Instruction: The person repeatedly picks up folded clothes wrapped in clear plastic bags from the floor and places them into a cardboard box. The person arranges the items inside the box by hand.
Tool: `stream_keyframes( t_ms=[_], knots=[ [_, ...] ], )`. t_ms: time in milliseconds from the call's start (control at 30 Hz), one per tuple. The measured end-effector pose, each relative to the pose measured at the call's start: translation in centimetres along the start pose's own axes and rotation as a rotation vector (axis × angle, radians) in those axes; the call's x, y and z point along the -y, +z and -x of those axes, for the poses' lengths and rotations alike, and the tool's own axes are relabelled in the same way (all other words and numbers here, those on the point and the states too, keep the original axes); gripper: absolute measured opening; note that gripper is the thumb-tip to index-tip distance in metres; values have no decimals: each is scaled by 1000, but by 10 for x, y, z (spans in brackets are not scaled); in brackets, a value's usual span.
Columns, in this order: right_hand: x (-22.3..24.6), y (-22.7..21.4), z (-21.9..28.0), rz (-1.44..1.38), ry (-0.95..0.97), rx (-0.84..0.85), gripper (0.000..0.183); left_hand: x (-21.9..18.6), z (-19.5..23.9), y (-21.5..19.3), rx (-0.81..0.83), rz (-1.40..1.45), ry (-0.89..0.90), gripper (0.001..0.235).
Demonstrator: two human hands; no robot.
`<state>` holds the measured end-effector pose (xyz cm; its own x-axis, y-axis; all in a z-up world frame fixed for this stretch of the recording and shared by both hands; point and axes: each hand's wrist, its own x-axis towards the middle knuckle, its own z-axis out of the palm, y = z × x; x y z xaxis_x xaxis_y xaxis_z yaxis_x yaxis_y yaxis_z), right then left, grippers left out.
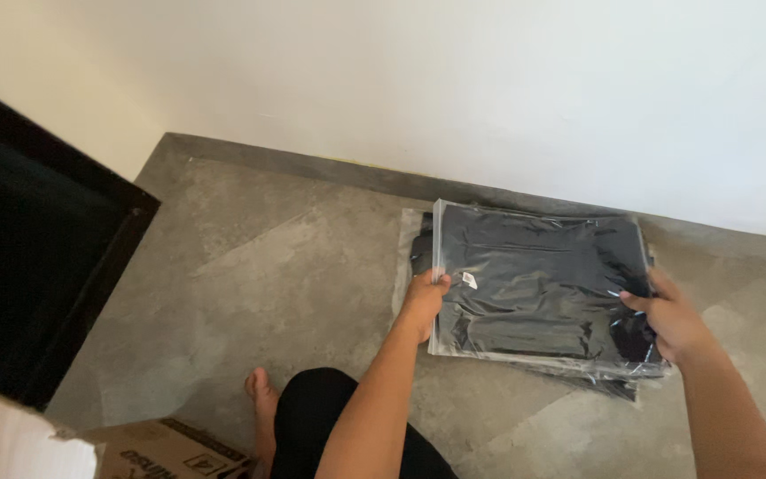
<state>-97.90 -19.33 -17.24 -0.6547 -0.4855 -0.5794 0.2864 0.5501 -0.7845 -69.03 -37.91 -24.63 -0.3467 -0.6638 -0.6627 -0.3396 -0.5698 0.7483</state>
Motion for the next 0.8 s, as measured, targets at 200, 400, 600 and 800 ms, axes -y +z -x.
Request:
stream_keyframes(
  t_ms=[200, 400, 600, 800],
  knots=[
    [17, 15, 30, -6, 48, -8, 54, 7, 9, -20, 39, 166, -16, 60],
    [-16, 14, 4, -71, -13, -59, 61, 5, 10, -32, 22, 194, 60, 56],
    [17, 55, 44, -32, -45, -7, 69, -28, 58, -82, -42, 222, 143, 58],
    [26, 101, 43, -62, -245, 221, 66, -62, 121, -143, -197, 190, 156, 71]
  ],
)
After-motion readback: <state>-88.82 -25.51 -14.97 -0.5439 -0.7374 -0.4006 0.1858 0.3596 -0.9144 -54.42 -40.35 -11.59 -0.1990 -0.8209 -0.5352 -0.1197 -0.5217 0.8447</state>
